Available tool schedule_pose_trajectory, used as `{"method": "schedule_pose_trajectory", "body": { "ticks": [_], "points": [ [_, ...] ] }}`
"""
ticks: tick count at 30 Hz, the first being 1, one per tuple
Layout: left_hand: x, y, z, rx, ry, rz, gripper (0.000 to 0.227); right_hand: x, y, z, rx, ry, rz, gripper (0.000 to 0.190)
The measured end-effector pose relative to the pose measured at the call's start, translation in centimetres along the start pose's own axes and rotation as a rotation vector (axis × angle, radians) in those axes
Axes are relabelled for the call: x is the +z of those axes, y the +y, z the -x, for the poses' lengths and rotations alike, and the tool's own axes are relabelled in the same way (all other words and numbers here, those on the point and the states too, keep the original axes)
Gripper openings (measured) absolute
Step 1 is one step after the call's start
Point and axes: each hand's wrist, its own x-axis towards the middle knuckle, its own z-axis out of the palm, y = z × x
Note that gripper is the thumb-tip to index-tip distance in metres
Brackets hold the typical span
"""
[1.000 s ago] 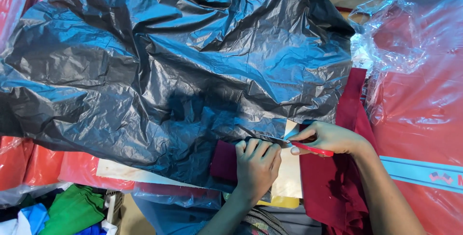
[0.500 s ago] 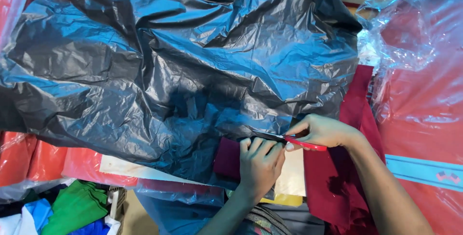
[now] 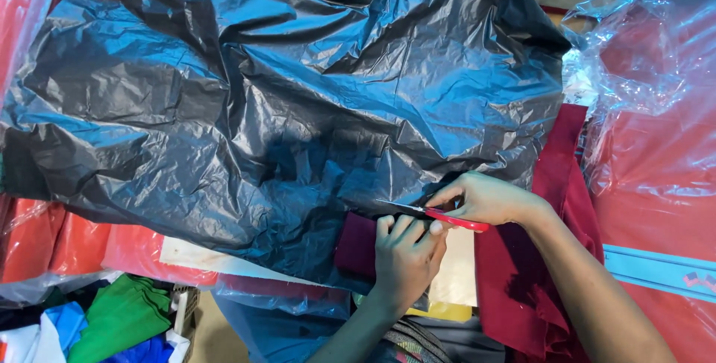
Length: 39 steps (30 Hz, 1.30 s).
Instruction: Cutting a piece of red fabric to size, folding it, and packing it into a black plastic shipping bag.
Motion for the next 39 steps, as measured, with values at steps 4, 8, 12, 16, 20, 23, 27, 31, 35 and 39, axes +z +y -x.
{"method": "schedule_pose_trajectory", "body": {
  "ticks": [4,8,12,16,20,23,27,31,35,39],
  "points": [
    [0.5,-0.3,0.5,0.007,0.033,0.015,0.010,0.2,0.4,-0.8,-0.028,0.032,0.076,0.051],
    [0.9,-0.5,1.0,-0.008,-0.003,0.022,0.007,0.0,-0.9,-1.3,-0.146,0.042,0.056,0.045],
    [0.9,-0.5,0.8,-0.008,0.003,0.043,0.008,0.3,-1.1,-2.2,-0.273,0.038,0.071,0.036],
    [0.5,-0.4,0.5,-0.006,0.009,0.050,0.008,0.4,-1.7,-2.8,-0.238,0.055,0.120,0.046],
    [0.5,-0.4,0.5,-0.003,0.005,0.048,0.009,0.5,-1.9,-3.2,-0.250,0.068,0.139,0.036],
    [0.3,-0.3,0.2,-0.009,0.008,0.055,0.008,0.5,-2.4,-3.4,-0.268,0.080,0.152,0.035],
    [0.3,-0.3,0.4,-0.013,-0.003,0.036,0.009,0.6,-2.9,-3.8,-0.273,0.067,0.152,0.032],
    [0.2,-0.3,0.5,-0.009,-0.009,0.034,0.007,0.7,-4.0,-3.9,-0.265,0.077,0.120,0.035],
    [0.3,-0.3,0.6,-0.017,0.003,0.035,0.007,0.7,-4.3,-4.4,-0.250,0.075,0.145,0.036],
    [0.1,-0.3,0.4,-0.010,0.013,0.046,0.007,0.6,-5.2,-4.5,-0.287,0.068,0.114,0.031]
  ]
}}
